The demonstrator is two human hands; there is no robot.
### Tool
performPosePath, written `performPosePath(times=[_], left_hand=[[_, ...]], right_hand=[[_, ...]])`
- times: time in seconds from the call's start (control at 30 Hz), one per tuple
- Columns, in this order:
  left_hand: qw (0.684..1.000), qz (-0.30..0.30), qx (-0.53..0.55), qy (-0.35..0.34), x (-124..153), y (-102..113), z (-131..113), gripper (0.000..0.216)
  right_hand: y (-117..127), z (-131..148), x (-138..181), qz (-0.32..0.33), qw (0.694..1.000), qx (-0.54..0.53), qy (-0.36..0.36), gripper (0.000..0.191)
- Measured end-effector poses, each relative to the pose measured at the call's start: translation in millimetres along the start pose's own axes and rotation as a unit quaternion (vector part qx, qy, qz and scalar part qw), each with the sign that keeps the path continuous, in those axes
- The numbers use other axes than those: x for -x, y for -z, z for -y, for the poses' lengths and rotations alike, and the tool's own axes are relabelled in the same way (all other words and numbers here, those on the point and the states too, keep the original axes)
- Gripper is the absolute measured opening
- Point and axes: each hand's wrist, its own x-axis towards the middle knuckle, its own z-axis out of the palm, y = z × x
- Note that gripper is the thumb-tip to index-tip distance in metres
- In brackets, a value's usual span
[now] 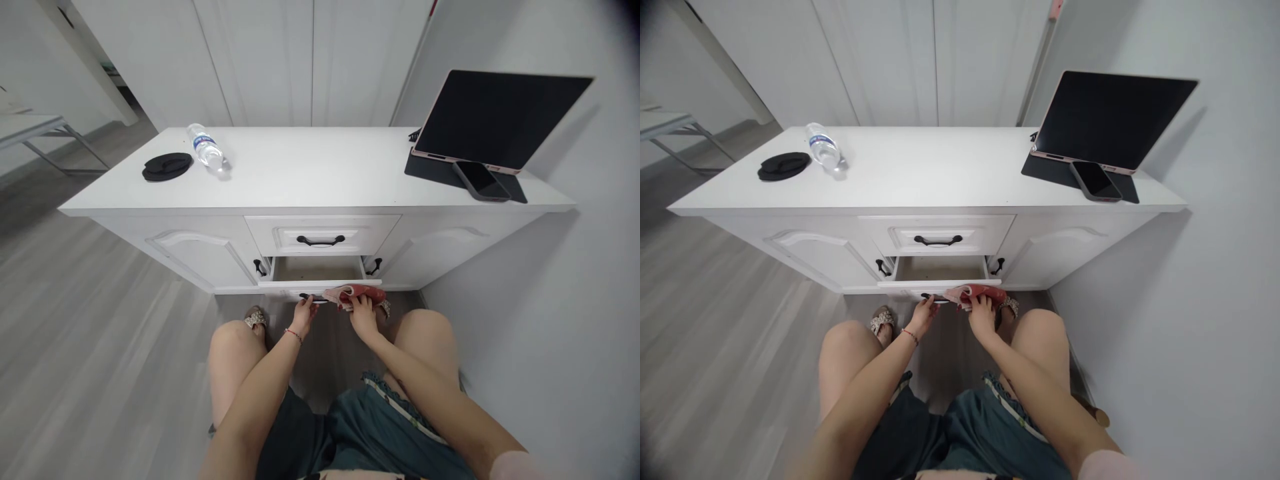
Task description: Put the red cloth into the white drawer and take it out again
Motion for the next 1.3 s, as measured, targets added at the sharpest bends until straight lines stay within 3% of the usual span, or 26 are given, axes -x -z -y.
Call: performPosePath(times=[0.17,0.4,0.57,0.8,1.0,1.3], left_hand=[[1.000,0.001,-0.002,0.001,0,0,0,0.019],[1.000,0.002,-0.002,0.002,3,0,-2,0.019],[1.000,-0.003,0.009,0.006,7,-2,-3,0.017],[0.999,-0.006,0.034,0.026,21,-3,-8,0.014],[0.997,-0.016,0.054,0.044,28,13,-18,0.029],[0.994,-0.092,0.058,-0.028,21,55,-29,0.018]], right_hand=[[-24,1,-12,-0.028,0.993,-0.102,-0.060,0.044],[-52,5,-26,-0.083,0.955,-0.262,-0.107,0.044],[-58,19,-18,-0.173,0.941,-0.290,-0.023,0.038],[-55,51,-7,-0.214,0.940,-0.265,0.030,0.035],[-47,82,2,-0.162,0.962,-0.217,0.046,0.037],[-47,137,11,-0.113,0.972,-0.169,0.114,0.034]])
